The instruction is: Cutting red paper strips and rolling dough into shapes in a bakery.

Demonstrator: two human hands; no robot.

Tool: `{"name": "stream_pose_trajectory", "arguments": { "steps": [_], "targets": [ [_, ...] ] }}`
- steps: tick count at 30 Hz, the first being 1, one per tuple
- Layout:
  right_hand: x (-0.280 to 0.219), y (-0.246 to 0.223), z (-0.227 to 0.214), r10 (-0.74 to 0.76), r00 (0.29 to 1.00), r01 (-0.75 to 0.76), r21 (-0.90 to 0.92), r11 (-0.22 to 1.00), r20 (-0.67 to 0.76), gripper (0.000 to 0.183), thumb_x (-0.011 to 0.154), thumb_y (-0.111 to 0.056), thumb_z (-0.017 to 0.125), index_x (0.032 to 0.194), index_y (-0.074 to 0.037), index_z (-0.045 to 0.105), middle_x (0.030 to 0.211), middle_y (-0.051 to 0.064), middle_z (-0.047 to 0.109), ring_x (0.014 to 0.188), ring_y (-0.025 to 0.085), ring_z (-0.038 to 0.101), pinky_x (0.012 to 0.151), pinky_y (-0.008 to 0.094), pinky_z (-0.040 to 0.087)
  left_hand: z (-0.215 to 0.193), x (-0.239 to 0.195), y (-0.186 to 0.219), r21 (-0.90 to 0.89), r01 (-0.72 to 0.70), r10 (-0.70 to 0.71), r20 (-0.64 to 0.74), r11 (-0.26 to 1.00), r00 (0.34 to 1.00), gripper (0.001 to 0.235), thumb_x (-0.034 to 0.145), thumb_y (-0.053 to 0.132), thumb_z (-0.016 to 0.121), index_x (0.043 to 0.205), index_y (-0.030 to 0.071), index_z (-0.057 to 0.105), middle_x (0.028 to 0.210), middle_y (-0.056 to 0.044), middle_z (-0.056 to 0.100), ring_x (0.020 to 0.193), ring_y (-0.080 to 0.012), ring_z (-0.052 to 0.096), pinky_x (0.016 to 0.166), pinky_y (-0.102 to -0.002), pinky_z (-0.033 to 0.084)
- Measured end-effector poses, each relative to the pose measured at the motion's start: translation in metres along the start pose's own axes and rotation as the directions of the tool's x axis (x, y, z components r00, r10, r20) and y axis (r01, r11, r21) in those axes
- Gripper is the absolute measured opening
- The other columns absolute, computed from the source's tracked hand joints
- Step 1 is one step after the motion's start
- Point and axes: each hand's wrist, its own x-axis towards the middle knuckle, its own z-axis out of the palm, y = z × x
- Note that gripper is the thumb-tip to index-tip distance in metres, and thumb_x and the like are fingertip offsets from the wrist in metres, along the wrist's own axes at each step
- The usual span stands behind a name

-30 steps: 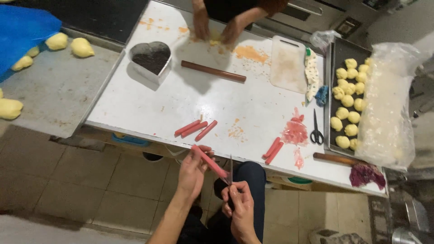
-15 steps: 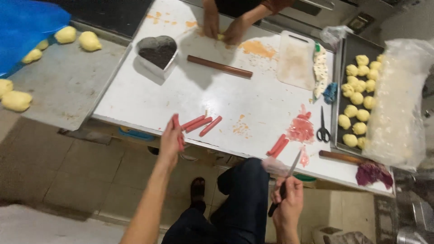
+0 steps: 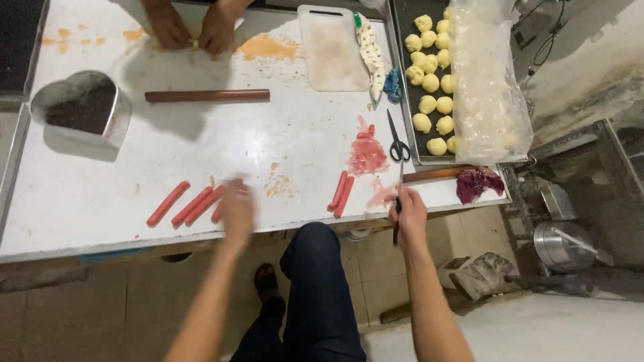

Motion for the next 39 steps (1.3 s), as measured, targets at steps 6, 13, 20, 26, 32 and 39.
{"name": "stream_pose_trajectory", "arguments": {
  "steps": [6,13,20,26,32,39],
  "targets": [
    [0.11,-0.031,0.033,0.076,0.989,-0.068,-0.067,0.995,0.129,0.026,0.107,-0.029,0.049,0.114,-0.008,0.064,0.081,0.018,0.069,0.037,0.011,0.039,0.033,0.025,0.029,0.167,-0.021,0.099,-0.073,-0.065,0.094,0.546,0.995,0.833,0.03,0.095,0.019,0.062,0.12,0.006,0.07,0.107,-0.015,0.063,0.103,-0.0375,0.067,0.082,-0.047,0.059],
    [0.114,-0.026,0.008,0.093,0.982,-0.055,-0.225,0.973,0.163,0.033,0.108,-0.032,0.053,0.135,-0.017,0.041,0.08,0.02,0.071,0.039,0.011,0.047,0.03,0.022,0.03,0.171,-0.012,0.141,-0.008,-0.017,0.019,0.582,1.0,0.813,0.056,0.076,0.007,0.084,0.124,-0.006,0.058,0.11,-0.024,0.061,0.104,-0.046,0.065,0.087,-0.055,0.056],
    [-0.013,-0.02,0.009,0.007,0.993,0.032,-0.341,0.94,0.114,0.03,0.112,-0.023,0.05,0.136,-0.004,0.051,0.082,0.023,0.07,0.044,0.018,0.047,0.04,0.027,0.034,0.096,-0.011,0.129,-0.384,0.175,0.027,0.466,0.907,0.884,0.031,0.092,0.013,0.064,0.116,-0.006,0.066,0.105,-0.026,0.061,0.104,-0.0501,0.066,0.089,-0.053,0.056],
    [-0.127,-0.034,0.022,0.024,0.934,0.041,-0.173,0.984,0.356,0.036,0.106,-0.023,0.049,0.137,-0.007,0.056,0.079,0.011,0.07,0.045,0.008,0.035,0.041,0.023,0.027,-0.083,-0.05,0.14,-0.557,0.245,0.123,0.541,0.794,0.832,0.042,0.1,0.029,0.043,0.133,0.01,0.063,0.124,-0.003,0.07,0.11,-0.0183,0.064,0.094,-0.032,0.047],
    [-0.205,-0.078,0.062,0.019,0.691,0.146,-0.164,0.976,0.723,0.044,0.102,-0.027,0.054,0.141,-0.006,0.055,0.069,0.01,0.068,0.056,0.012,0.053,0.055,0.025,0.041,-0.166,-0.112,0.117,-0.692,0.264,0.176,0.496,0.672,0.85,0.024,0.107,0.032,0.05,0.107,0.01,0.062,0.081,0.001,0.058,0.066,-0.0107,0.052,0.062,-0.027,0.042],
    [-0.23,-0.089,0.097,0.062,0.489,0.361,-0.267,0.894,0.87,0.041,0.102,-0.026,0.055,0.142,-0.016,0.059,0.07,0.003,0.071,0.061,0.012,0.057,0.061,0.027,0.044,-0.203,-0.132,0.096,-0.769,0.111,0.199,0.297,0.629,0.934,0.015,0.1,0.009,0.062,0.112,0.006,0.07,0.097,-0.005,0.072,0.076,-0.0132,0.063,0.066,-0.026,0.052]
  ]
}}
